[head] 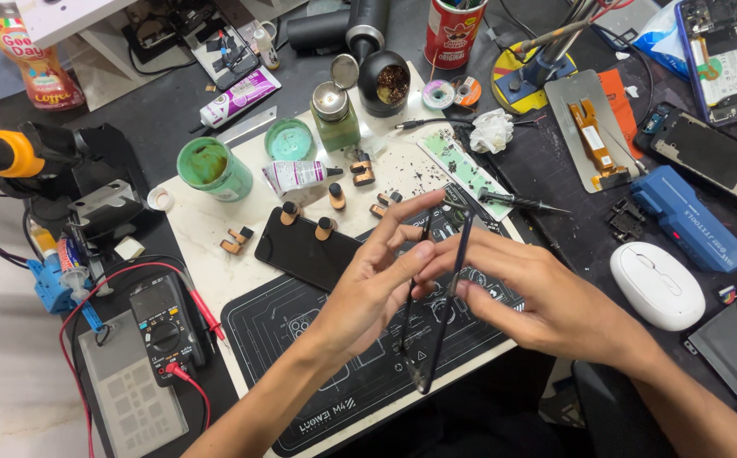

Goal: The person applies adhesive from a tube to the inner edges of a smartphone frame, then aligns and presses a back panel onto the device.

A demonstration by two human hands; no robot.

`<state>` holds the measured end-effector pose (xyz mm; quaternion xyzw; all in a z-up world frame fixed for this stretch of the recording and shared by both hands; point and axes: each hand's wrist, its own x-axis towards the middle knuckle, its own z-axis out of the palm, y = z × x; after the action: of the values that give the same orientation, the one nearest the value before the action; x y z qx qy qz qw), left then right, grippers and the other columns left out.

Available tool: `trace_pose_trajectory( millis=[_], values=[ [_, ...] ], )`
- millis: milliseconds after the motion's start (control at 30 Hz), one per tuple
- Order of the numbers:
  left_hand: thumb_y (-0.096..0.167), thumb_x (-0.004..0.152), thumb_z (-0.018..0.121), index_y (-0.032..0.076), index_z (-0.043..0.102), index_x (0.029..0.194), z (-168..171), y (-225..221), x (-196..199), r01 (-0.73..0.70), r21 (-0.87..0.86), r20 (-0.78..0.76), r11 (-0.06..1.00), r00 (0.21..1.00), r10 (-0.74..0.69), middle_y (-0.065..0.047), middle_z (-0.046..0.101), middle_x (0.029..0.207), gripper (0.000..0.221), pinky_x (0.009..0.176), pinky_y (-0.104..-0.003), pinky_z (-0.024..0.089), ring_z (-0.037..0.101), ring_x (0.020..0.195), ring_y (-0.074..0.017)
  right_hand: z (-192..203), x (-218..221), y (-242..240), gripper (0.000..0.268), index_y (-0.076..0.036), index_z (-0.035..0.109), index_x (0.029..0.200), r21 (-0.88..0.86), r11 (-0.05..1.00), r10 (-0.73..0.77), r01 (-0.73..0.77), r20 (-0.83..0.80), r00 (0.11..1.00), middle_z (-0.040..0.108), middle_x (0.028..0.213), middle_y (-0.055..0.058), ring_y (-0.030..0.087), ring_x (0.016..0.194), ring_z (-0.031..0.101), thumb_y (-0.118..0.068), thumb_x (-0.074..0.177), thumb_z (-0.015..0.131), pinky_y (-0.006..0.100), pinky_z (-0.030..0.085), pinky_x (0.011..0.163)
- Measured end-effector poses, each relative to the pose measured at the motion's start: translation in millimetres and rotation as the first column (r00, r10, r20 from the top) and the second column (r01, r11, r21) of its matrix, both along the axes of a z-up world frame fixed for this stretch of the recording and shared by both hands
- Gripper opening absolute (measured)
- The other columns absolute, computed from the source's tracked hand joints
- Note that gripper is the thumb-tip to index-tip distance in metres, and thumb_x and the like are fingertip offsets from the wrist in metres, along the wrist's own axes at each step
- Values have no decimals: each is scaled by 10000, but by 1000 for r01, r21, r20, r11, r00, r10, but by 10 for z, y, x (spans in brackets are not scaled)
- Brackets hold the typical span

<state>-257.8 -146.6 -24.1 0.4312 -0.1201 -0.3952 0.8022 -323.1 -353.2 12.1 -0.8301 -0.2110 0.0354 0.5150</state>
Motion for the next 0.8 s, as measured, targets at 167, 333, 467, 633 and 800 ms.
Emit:
trace_pose_trajectory(
  millis=[167,333,467,633,800],
  values=[
    [234,1050,581,117,409,1575,-125,-70,-47,9,-25,-4,1000,1000,-9,-6,505,1021,564,751,-254,443,506,928,-93,23,-13,33,266,-33,683,1151,-42,999,-12,10,-63,998,674,1186,110,248,1063,723,-21,900,595,367,578,856],
    [461,1051,516,53,416,1562,-316,-89,-115,84,-125,-91,989,991,-95,-23,554,1064,662,839,-305,493,544,1033,-124,4,30,32,222,-45,679,1088,-135,991,3,-18,-111,994,675,1011,63,217,923,724,-43,880,602,359,565,780],
    [466,1055,501,41,415,1479,-490,-178,-125,81,-147,-207,986,972,-111,-37,569,1152,607,900,-378,516,554,1076,-155,-89,103,-9,256,-24,643,1123,-149,989,-15,2,-84,996,689,1048,95,232,952,723,-49,869,619,351,582,779],
    [428,1059,456,45,433,1487,-639,-187,-69,-21,-97,-207,995,978,1,-90,608,1194,574,926,-391,517,615,1068,-209,-140,250,-57,185,-30,697,1078,-244,960,-138,134,-1,990,744,999,97,230,939,748,-96,919,628,350,573,813],
    [394,1098,444,-14,420,1438,-866,-258,-31,-233,-75,-259,970,943,207,-138,614,1200,531,999,-400,528,643,1142,-238,16,489,176,181,-26,693,1086,-270,948,-153,167,72,986,731,998,91,230,906,750,-111,949,609,352,575,806]
  ],
)
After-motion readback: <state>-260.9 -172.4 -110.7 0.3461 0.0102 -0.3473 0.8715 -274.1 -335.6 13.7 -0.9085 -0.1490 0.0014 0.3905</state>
